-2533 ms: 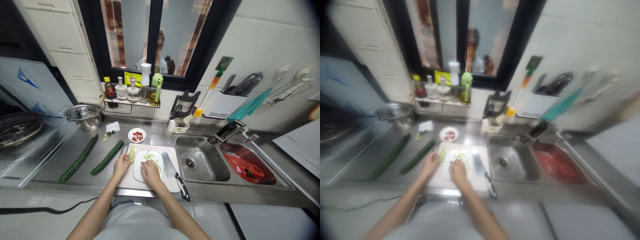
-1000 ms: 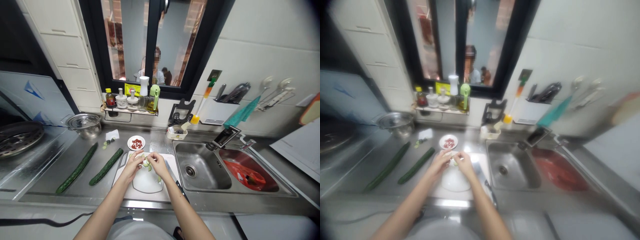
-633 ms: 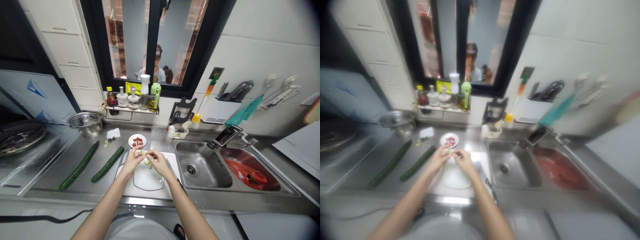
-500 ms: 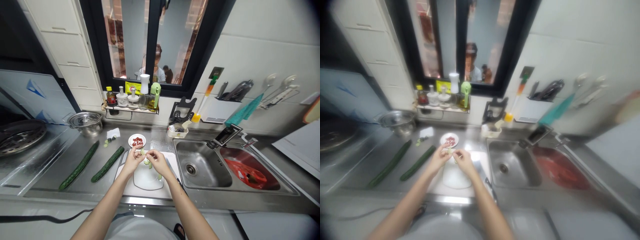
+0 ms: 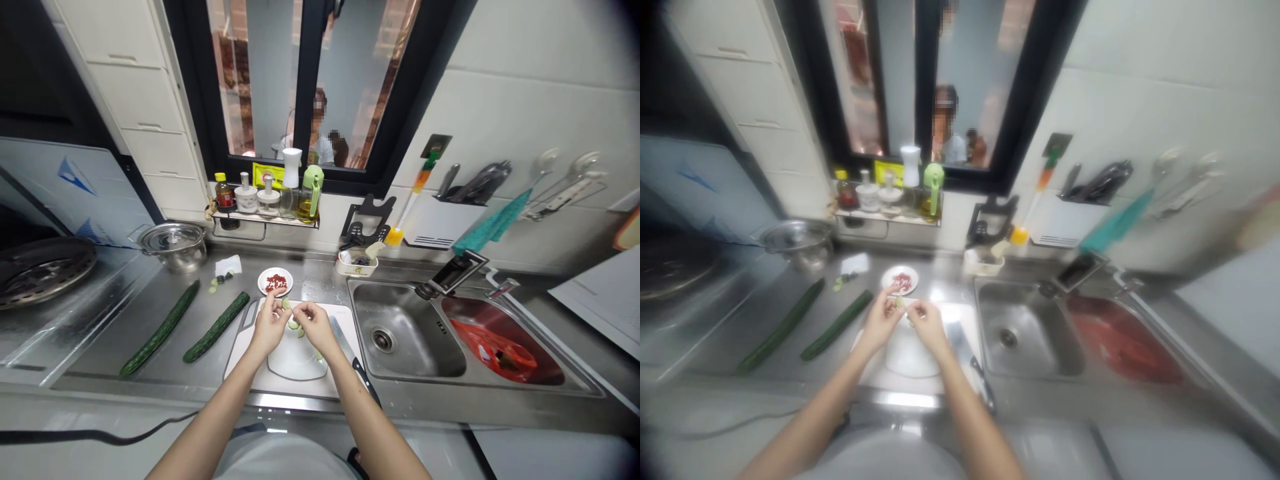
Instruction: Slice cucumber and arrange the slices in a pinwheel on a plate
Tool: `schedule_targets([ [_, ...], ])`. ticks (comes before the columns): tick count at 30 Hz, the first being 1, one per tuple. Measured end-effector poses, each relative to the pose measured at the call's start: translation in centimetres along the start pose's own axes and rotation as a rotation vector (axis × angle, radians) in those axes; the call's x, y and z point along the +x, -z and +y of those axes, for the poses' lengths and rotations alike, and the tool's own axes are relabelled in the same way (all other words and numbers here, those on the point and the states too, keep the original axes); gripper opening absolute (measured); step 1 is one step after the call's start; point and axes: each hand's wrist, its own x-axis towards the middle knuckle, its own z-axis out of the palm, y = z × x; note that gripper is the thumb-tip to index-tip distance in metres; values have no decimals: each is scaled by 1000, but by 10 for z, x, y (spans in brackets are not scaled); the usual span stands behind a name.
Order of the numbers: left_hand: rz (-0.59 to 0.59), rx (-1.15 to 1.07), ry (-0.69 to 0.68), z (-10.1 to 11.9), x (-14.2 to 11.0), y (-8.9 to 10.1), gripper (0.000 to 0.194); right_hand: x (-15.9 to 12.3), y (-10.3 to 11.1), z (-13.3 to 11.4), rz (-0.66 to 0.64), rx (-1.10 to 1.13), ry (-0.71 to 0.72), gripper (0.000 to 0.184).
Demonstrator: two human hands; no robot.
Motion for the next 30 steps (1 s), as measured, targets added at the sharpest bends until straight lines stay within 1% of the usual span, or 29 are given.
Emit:
schedule_targets([
  [4,46,13,15,0,-2,-2,49,0,-3,3,-12,62,-94,19],
  [8,82,70,-13,-1,-3,-5,48,0,-5,9,-2,138,-175,19],
  [12,106,42,-14,-4,-3,-8,46,0,-5,17,6,196,-241,18],
  [15,102,49,-19,-9,-3,-9,43,2,-4,21,-8,213,-280,19],
  [18,70,48,-4,-15,-1,-9,39,4,-1,24,-35,204,-312,19],
  [24,1,-58,65,-28,3,-5,28,10,15,26,-101,101,-278,16],
  [30,-40,6,88,-39,2,-10,25,13,37,36,-179,-125,-140,14],
])
